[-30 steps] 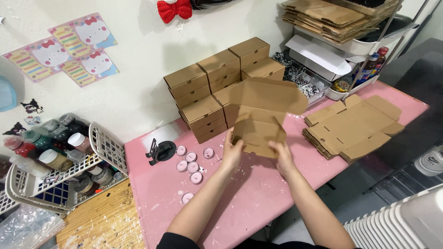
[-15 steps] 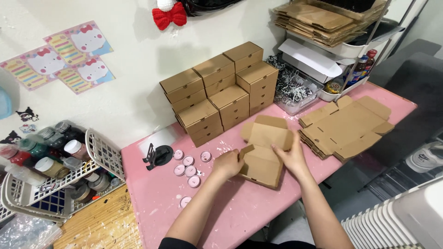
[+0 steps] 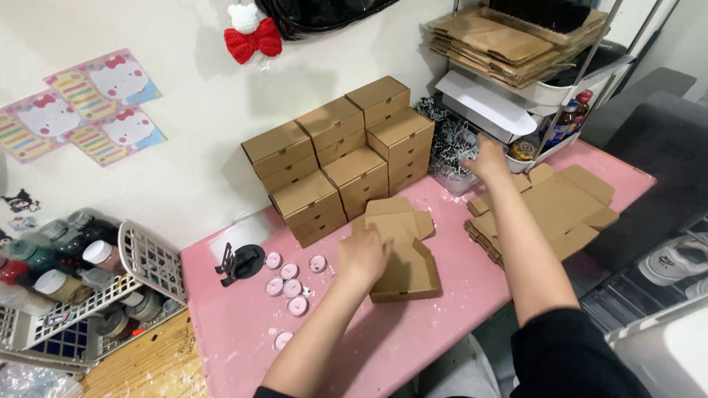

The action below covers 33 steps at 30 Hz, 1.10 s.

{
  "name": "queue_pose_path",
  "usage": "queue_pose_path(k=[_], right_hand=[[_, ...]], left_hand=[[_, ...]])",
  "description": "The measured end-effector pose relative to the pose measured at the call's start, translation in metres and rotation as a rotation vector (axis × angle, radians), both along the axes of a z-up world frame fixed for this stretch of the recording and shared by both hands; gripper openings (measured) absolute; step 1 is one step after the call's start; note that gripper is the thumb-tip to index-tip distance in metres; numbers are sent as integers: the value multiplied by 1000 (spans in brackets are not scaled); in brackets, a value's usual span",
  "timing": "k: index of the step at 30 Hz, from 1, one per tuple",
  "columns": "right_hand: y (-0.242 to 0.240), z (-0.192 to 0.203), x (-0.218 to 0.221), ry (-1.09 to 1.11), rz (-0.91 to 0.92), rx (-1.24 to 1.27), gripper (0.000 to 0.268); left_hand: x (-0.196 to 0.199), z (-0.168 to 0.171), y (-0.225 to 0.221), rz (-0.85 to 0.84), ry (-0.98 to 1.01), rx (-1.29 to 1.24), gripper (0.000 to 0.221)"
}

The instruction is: The person is assembling small cardboard boxes and filling them with pink wax melts and decorative paper shred.

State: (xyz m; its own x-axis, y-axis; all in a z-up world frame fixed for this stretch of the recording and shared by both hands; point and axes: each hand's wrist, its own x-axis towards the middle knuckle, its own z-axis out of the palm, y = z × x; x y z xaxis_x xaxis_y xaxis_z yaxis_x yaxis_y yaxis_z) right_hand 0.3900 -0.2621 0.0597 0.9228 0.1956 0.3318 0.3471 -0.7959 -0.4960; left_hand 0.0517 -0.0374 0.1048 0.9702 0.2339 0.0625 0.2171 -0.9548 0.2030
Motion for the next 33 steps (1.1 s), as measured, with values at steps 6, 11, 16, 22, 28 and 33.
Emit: queue_pose_path(k=[6, 11, 16, 22, 28, 33], right_hand=[[12, -5, 44, 236, 2, -395, 50], [-9, 25, 47, 20, 75, -80, 36], [-20, 59, 14, -109, 270, 53, 33], [-26, 81, -18, -47, 453, 368, 45], [-20, 13, 26, 94, 375, 281, 68], [-4, -18, 56, 62, 182, -35, 36]], left_hand=[[77, 46, -36, -153, -182, -79, 37], [153, 40, -56, -186, -213, -215, 43], [230, 29, -88, -274, -405, -288, 79], [320, -51, -84, -210, -495, -607, 49], [315, -35, -81, -138, -499, -985, 21], [317, -53, -66, -188, -792, -755, 18]])
